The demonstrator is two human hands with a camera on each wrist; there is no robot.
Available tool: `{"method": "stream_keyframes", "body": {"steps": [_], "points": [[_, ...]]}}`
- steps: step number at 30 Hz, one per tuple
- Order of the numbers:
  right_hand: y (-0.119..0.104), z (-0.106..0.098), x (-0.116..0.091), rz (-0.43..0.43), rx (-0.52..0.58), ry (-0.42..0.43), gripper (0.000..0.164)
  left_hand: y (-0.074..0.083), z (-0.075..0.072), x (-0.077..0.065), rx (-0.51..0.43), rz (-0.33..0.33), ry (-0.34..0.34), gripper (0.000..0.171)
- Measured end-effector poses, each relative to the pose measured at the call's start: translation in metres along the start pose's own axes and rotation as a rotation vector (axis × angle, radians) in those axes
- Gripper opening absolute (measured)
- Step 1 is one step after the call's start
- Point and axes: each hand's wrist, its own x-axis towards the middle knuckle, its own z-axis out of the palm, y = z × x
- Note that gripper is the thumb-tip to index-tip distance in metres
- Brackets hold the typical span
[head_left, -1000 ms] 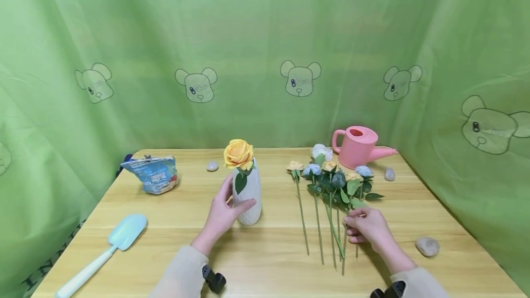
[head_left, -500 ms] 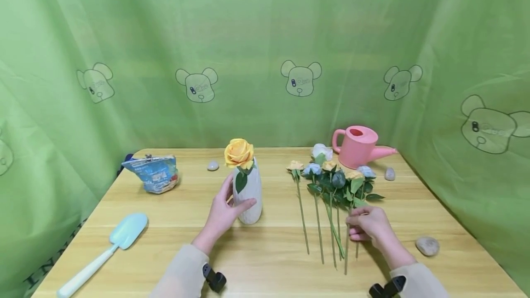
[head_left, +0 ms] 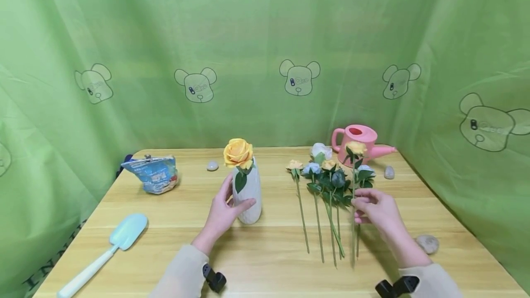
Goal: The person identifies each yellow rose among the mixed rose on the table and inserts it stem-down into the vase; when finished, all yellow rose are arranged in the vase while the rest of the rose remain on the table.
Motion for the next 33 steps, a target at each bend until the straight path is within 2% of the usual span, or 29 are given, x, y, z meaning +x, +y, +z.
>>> {"method": "stream_keyframes", "body": {"steps": [9,13,16,24,28,33], "points": [[-0.024,0.020,-0.006,-0.247,0.000,0.006,0.042,-0.002,0.001,0.000,0.001,0.023,-0.008,0.083],[-0.043,0.033,-0.004,-0.338,0.024,-0.006,0.037,-0.002,0.000,0.000,-0.006,0.025,-0.010,0.083],[-0.066,0.045,-0.001,-0.404,0.042,-0.028,0.034,-0.002,0.000,0.000,-0.014,0.015,-0.015,0.083],[-0.145,0.083,0.006,-0.590,0.103,-0.109,0.032,-0.003,0.000,0.000,-0.026,0.022,-0.012,0.083],[-0.174,0.102,0.013,-0.634,0.159,-0.133,0.030,-0.004,0.001,0.000,-0.043,0.034,-0.011,0.081],[-0.202,0.122,0.021,-0.687,0.294,-0.147,0.028,-0.004,0.001,0.001,-0.047,0.041,-0.014,0.080]]}}
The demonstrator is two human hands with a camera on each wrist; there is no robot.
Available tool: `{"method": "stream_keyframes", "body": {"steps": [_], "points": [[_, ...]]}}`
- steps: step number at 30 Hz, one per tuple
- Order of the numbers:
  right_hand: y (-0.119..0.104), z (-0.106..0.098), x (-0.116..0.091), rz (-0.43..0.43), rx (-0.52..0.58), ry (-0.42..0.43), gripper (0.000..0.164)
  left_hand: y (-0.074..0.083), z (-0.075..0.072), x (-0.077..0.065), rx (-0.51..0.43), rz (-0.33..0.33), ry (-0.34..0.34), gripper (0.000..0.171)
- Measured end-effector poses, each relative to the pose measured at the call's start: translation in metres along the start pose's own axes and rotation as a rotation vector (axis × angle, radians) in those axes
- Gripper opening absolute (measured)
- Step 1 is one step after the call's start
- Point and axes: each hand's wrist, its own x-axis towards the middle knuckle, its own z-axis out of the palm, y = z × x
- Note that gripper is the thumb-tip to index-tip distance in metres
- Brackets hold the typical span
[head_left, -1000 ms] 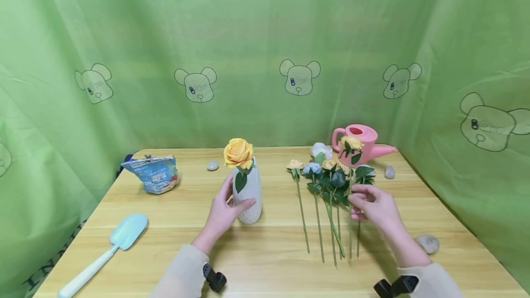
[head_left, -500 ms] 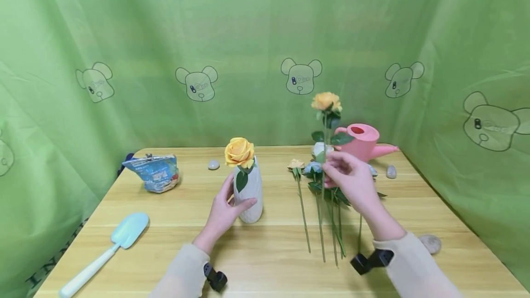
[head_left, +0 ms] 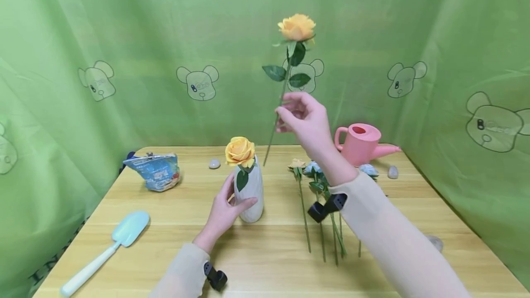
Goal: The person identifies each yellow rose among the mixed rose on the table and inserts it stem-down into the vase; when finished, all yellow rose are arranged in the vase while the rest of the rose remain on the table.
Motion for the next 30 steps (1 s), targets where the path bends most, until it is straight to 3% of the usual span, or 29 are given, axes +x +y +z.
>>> {"method": "stream_keyframes", "body": {"steps": [5,9,24,30], "points": [[-0.004,0.017,0.015,-0.045,0.074,0.030,0.025,0.000,0.000,0.001,-0.007,-0.003,-0.001,0.080],[0.004,0.025,0.014,-0.028,0.016,0.010,0.026,-0.001,0.000,0.001,-0.006,0.002,-0.002,0.081],[0.066,0.032,-0.020,0.077,-0.241,-0.162,0.020,-0.001,0.001,0.001,0.009,0.026,0.001,0.079],[0.080,0.021,-0.042,0.151,-0.309,-0.201,0.011,-0.023,0.000,0.005,0.015,0.030,0.015,0.081]]}}
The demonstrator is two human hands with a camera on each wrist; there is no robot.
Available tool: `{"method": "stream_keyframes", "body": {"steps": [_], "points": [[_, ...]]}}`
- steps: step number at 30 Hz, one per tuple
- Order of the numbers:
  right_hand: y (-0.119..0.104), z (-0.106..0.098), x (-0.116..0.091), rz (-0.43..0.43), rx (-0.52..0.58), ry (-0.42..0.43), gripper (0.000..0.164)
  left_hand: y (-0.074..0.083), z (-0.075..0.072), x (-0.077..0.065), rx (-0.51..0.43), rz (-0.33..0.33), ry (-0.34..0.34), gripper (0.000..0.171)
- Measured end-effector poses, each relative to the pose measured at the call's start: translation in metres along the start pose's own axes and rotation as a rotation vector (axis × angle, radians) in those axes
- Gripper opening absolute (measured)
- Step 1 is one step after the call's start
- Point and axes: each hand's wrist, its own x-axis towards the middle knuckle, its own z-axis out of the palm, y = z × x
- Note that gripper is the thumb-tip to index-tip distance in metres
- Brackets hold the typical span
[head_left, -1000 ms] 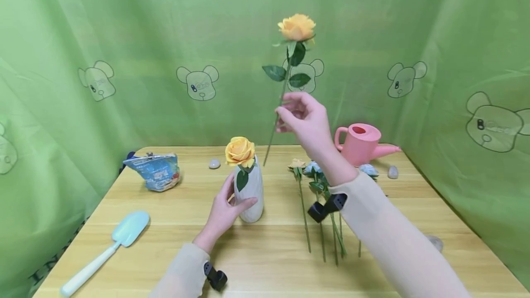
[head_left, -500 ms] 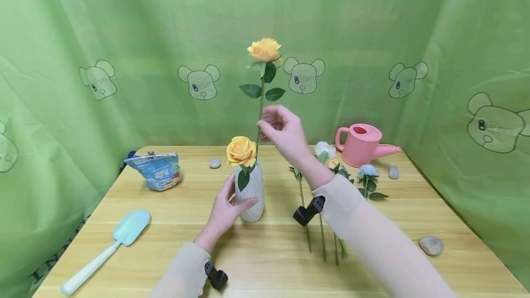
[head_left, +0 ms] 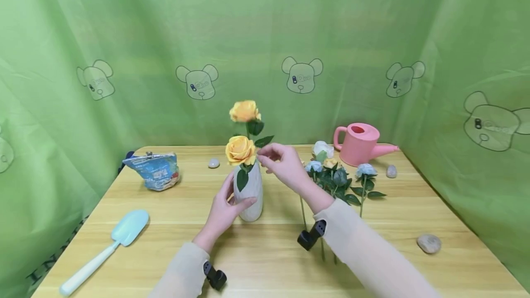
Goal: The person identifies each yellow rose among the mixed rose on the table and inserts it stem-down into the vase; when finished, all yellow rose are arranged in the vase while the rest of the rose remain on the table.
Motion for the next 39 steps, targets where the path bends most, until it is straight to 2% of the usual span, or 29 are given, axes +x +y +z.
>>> {"method": "stream_keyframes", "body": {"steps": [2,6,11,14,20,26,31,33,36,39], "points": [[0.006,-0.003,-0.008,0.017,0.001,-0.024,0.012,-0.006,0.000,0.001,0.006,-0.015,0.009,0.080],[0.017,-0.011,-0.025,0.056,0.002,-0.054,0.016,-0.006,-0.001,0.001,0.009,-0.022,0.016,0.080],[0.039,-0.027,-0.045,0.159,0.015,-0.039,0.020,0.010,-0.002,-0.003,-0.013,-0.008,0.000,0.079],[0.055,-0.038,-0.057,0.233,0.052,-0.013,0.021,0.015,-0.002,-0.004,-0.011,-0.001,0.000,0.079],[0.083,-0.060,-0.081,0.329,0.077,0.052,0.023,-0.004,-0.002,0.000,0.014,-0.005,0.002,0.078],[0.105,-0.081,-0.105,0.382,0.094,0.106,0.031,-0.008,-0.001,0.000,0.011,-0.003,-0.003,0.079],[0.117,-0.092,-0.116,0.444,0.104,0.146,0.035,-0.009,-0.001,0.000,0.011,-0.018,0.002,0.081],[0.121,-0.096,-0.119,0.476,0.120,0.156,0.036,-0.001,-0.001,-0.002,0.005,-0.029,-0.008,0.081],[0.123,-0.099,-0.122,0.525,0.145,0.179,0.036,0.000,-0.001,-0.002,0.001,-0.030,-0.012,0.080],[0.124,-0.101,-0.122,0.556,0.156,0.192,0.036,-0.004,-0.001,-0.001,0.002,-0.026,-0.008,0.080]]}}
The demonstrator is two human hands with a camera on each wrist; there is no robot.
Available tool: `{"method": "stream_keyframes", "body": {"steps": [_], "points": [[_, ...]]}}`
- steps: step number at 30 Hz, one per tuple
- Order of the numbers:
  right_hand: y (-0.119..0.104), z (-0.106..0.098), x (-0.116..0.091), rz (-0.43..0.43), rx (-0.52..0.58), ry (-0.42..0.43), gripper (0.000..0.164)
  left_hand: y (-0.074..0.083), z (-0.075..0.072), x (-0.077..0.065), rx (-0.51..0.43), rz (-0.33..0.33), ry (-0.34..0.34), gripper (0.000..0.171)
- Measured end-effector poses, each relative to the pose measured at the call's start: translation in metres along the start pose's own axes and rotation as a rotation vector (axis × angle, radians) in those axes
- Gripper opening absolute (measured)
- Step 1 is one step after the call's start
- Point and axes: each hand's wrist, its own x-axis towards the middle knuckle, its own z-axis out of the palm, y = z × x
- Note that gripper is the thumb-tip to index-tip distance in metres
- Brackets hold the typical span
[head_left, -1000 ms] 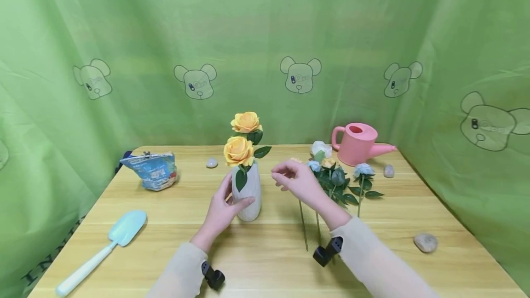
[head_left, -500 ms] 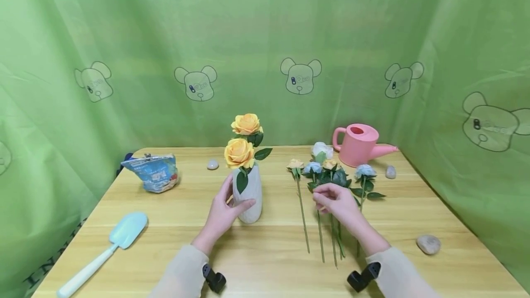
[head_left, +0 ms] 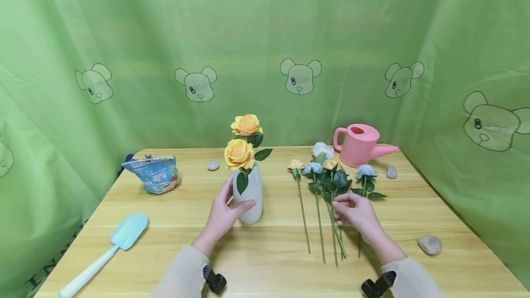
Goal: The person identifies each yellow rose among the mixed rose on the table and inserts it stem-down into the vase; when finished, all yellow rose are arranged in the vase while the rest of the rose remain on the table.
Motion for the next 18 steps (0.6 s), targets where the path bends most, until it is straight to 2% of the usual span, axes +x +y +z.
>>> {"method": "stream_keyframes", "body": {"steps": [6,12,18], "points": [[0.0005,0.0000,0.0010,0.062,-0.021,0.024,0.031,-0.0050,0.0000,0.0009,0.001,0.009,0.005,0.080],[0.0018,0.0018,0.0063,0.072,-0.073,0.011,0.035,-0.0052,-0.0010,0.0009,0.004,0.029,0.013,0.082],[0.0036,0.0036,0.0088,0.108,-0.115,-0.002,0.035,-0.0057,-0.0006,0.0006,0.004,0.000,0.006,0.081]]}}
